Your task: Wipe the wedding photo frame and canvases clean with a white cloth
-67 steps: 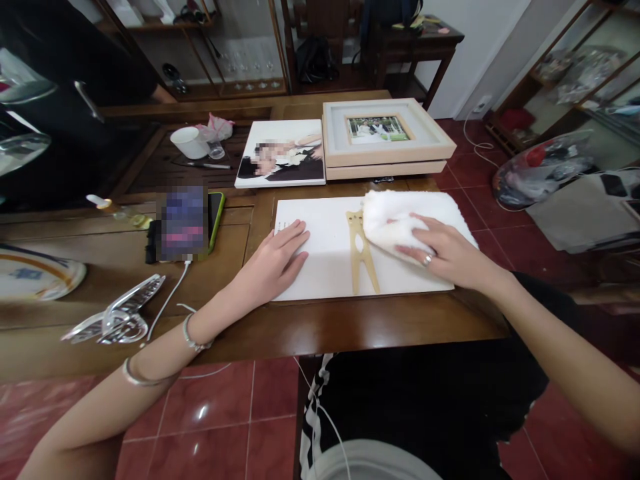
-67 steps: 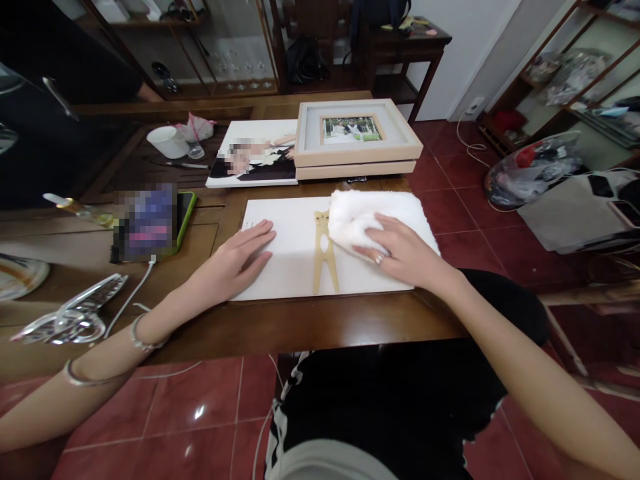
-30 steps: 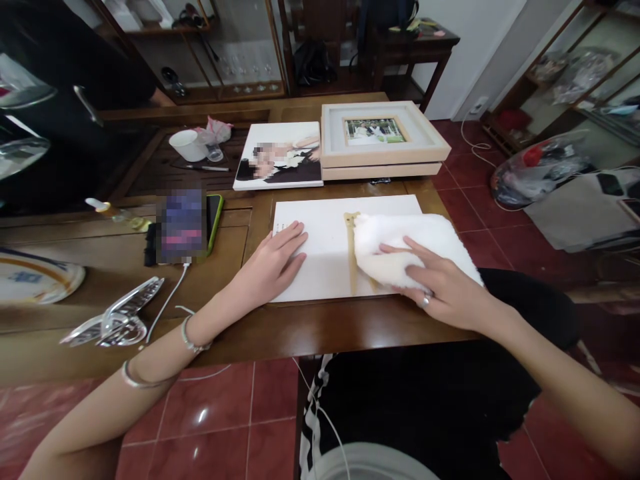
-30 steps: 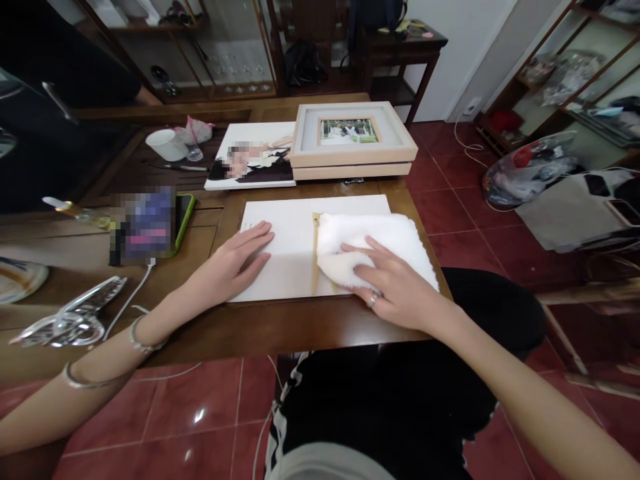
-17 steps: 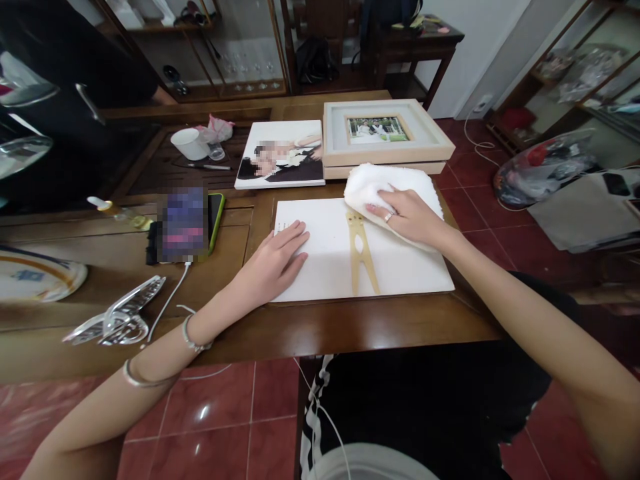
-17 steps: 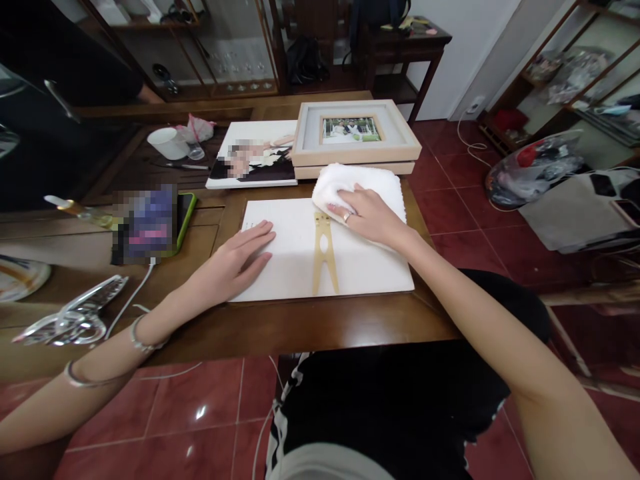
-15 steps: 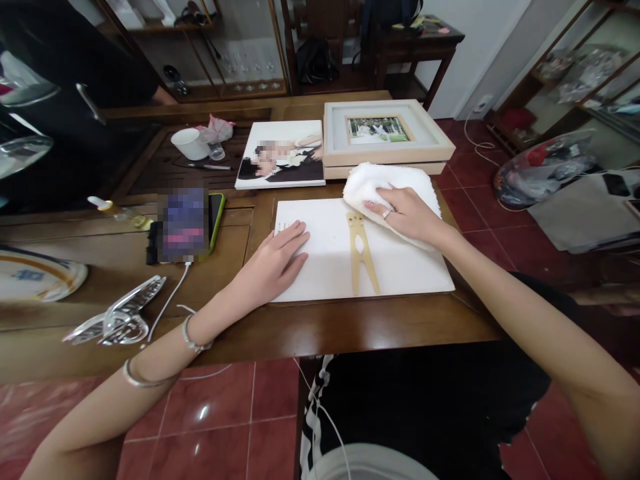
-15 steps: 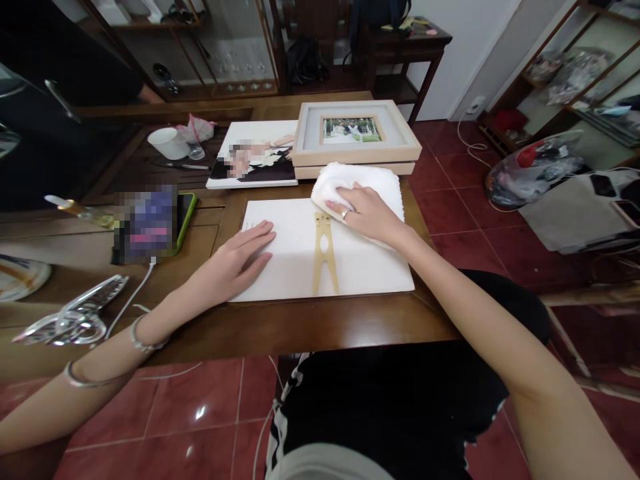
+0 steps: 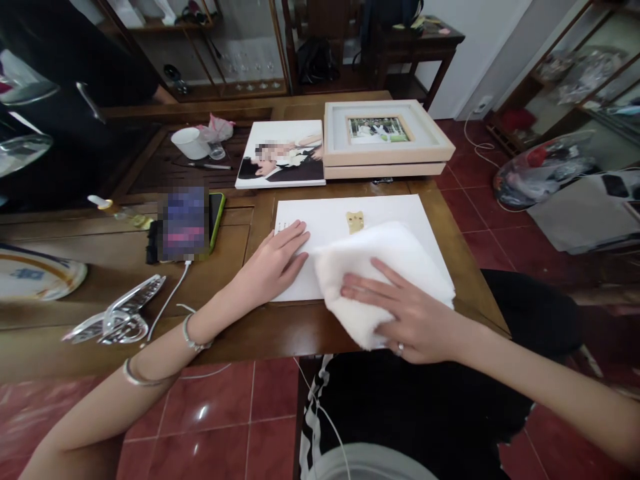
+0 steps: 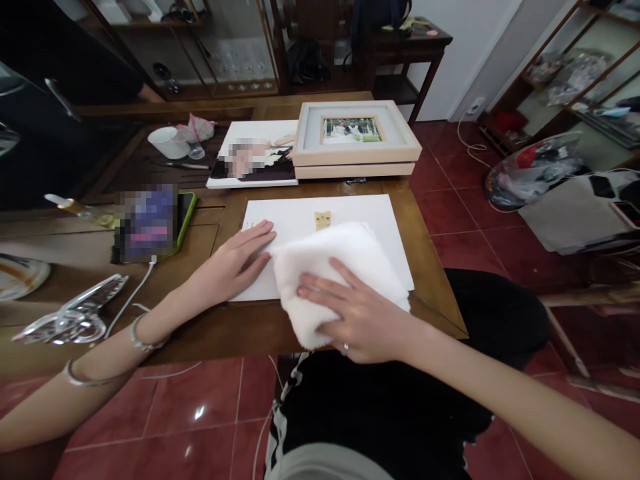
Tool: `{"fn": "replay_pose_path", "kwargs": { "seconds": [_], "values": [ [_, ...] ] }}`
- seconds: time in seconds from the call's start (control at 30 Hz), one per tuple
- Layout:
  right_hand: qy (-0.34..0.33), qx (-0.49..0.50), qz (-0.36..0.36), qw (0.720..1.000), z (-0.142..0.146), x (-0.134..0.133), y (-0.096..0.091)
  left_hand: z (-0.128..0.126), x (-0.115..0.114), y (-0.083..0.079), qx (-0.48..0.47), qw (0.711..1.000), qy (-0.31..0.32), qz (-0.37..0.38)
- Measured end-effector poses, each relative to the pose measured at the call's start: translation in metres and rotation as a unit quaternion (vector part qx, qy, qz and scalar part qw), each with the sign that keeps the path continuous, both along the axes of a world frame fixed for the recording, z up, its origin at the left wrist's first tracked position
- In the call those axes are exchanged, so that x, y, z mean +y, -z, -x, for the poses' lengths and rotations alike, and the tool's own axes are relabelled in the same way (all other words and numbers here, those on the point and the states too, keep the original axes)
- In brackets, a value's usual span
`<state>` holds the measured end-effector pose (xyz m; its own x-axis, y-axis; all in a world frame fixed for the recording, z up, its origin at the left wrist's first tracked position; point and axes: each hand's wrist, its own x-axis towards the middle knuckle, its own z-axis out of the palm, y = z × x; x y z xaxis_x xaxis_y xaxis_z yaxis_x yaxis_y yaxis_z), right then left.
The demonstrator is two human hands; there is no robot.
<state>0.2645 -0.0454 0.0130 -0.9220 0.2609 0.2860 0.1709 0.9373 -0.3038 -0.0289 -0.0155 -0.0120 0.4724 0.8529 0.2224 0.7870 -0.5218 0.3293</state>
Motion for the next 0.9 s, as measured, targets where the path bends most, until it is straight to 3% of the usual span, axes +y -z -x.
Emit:
{"fn": "replay_pose_path", "kwargs": {
  "seconds": [0.13,0.27,0.53,0.7,0.9],
  "values": [
    [-0.017,-0.006,0.016,1.000,-0.004,-0.012,-0.002,0.000,0.000,-0.002,0.005,1.000,0.000,0.003],
    [0.009,-0.014,0.054,0.998,-0.001,-0.002,-0.008,0.000,-0.001,-0.001,0.006,1.000,-0.003,0.009],
    [0.091,-0.008,0.029,0.995,0.014,0.057,-0.009,0.001,-0.002,0.000,0.005,1.000,-0.008,0.018],
    [0.205,-0.046,0.072,0.975,0.023,0.098,-0.010,0.002,-0.003,-0.001,0.001,1.000,-0.014,0.026],
    [0.265,-0.037,0.076,0.961,0.034,0.132,-0.009,0.001,-0.003,-0.003,-0.002,1.000,-0.015,0.027]
  ]
}}
